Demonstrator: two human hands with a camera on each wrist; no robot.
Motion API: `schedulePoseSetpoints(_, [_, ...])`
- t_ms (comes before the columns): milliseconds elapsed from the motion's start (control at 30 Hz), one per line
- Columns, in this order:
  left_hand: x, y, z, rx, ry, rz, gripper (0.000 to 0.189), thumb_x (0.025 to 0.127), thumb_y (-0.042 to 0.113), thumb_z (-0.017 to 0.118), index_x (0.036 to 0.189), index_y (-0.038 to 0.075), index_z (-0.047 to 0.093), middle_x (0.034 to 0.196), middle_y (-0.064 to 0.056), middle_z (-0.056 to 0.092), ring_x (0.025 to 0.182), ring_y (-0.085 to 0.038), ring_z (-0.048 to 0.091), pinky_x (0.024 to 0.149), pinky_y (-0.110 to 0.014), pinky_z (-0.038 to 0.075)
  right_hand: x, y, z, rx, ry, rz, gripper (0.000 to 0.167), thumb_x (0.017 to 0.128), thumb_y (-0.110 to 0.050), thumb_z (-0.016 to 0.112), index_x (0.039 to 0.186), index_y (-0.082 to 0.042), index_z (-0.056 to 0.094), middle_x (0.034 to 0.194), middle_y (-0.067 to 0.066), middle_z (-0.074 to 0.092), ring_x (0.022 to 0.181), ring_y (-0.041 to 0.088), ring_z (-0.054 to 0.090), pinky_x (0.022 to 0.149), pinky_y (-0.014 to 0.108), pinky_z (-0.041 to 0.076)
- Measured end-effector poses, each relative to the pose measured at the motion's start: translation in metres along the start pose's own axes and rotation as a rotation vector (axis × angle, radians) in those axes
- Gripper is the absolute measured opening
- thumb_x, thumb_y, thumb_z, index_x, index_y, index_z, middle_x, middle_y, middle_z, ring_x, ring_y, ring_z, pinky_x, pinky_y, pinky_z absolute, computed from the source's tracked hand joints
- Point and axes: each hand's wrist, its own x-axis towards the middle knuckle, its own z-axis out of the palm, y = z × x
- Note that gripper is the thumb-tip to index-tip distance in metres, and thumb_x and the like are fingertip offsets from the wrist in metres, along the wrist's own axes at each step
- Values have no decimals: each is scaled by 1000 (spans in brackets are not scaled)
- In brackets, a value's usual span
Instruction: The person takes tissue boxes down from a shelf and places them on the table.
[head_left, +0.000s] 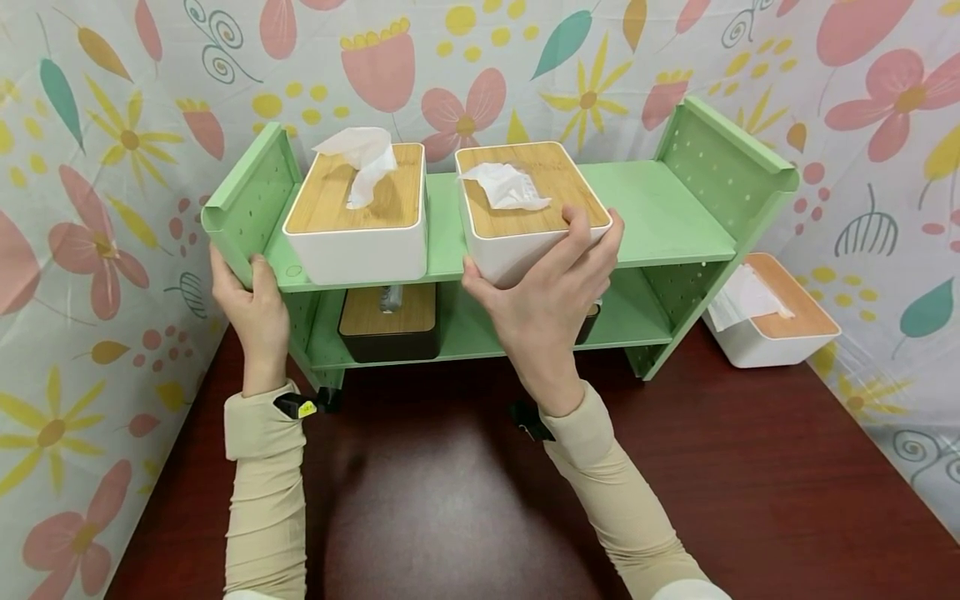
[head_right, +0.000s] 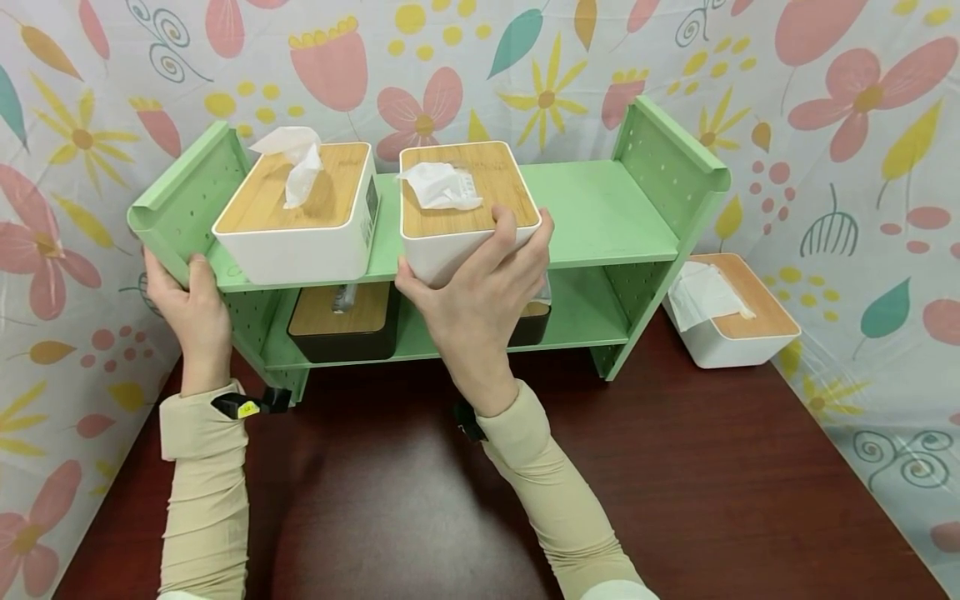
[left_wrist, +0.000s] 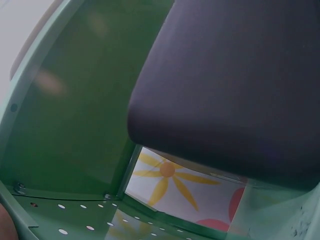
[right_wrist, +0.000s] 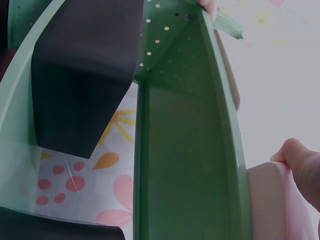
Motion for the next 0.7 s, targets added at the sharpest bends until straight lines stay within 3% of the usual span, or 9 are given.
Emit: schedulePoseSetpoints(700, [0, 0, 1, -13, 6, -6, 41, 93, -3, 37, 129, 4, 54, 116, -10, 59, 109, -24, 55, 94, -29, 44, -1, 0, -2, 6, -6, 6, 103, 55, -60, 79, 132, -5, 37, 145, 26, 29, 134, 30, 32, 97, 50, 39])
